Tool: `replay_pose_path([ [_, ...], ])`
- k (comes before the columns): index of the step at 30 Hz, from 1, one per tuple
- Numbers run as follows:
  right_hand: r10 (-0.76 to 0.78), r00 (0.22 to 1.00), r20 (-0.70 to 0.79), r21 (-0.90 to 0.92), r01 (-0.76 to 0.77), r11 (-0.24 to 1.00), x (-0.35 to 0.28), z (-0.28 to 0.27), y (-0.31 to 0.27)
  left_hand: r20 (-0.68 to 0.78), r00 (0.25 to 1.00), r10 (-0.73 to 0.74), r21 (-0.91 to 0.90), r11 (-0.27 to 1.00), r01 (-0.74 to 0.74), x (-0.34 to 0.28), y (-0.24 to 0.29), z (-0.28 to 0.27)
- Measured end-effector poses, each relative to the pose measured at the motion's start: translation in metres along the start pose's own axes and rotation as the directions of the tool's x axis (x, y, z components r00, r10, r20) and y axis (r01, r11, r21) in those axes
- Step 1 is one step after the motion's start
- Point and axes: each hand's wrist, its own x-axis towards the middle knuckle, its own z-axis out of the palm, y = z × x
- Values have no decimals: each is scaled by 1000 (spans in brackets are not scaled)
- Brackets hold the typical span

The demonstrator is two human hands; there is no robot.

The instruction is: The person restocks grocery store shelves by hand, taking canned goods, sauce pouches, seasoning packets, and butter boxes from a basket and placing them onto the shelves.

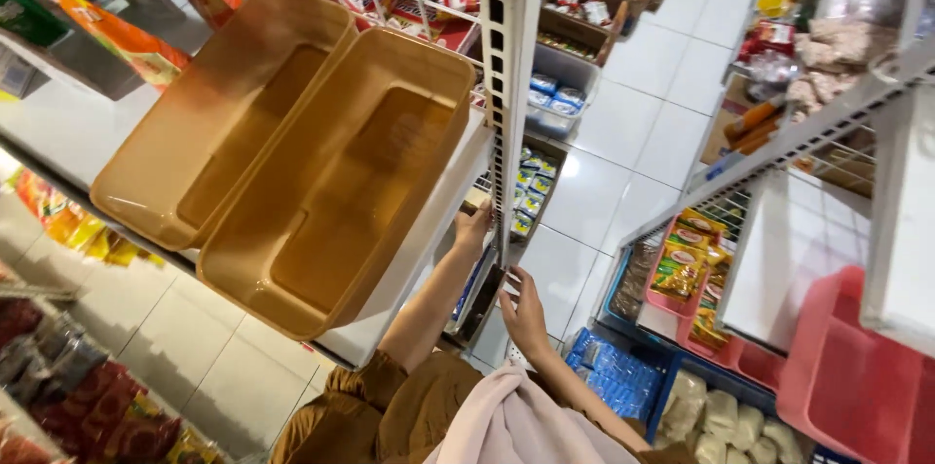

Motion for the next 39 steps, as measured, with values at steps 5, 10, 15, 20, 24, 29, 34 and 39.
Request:
replay_pose_path([
  [5, 12, 992, -126, -76, -22, 997, -30, -30, -5, 17, 988, -151, 50, 987, 150, -18, 1, -17],
  [10, 29, 956, -293, -85, -57, 995, -77, -62, -2, 148, 987, -57, 244, 970, 20, -112, -9, -85],
  [15, 78, 865, -496, -15, -98, 995, -178, -53, -4, 456, 885, 94, 439, 842, -315, -253, 20, -118],
  [20, 183, 787, -589, 53, -189, 981, -290, -35, -23, 701, 710, 58, 551, 587, -593, -352, 67, -123],
  [24, 184, 702, -688, 60, -198, 978, -359, -42, -40, 834, 550, 43, 456, 508, -730, -399, 61, -101],
  [29, 143, 536, -832, 68, -157, 985, -443, -72, -49, 904, 389, -178, 414, 597, -688, -469, 39, -57],
  [34, 167, 346, -923, 89, -231, 969, -544, -100, -56, 969, 59, -240, 196, 597, -778, -549, -18, 0],
  [39, 171, 113, -979, 137, -260, 956, -680, -133, -54, 912, -189, -363, 107, 656, -747, -673, -83, 48],
])
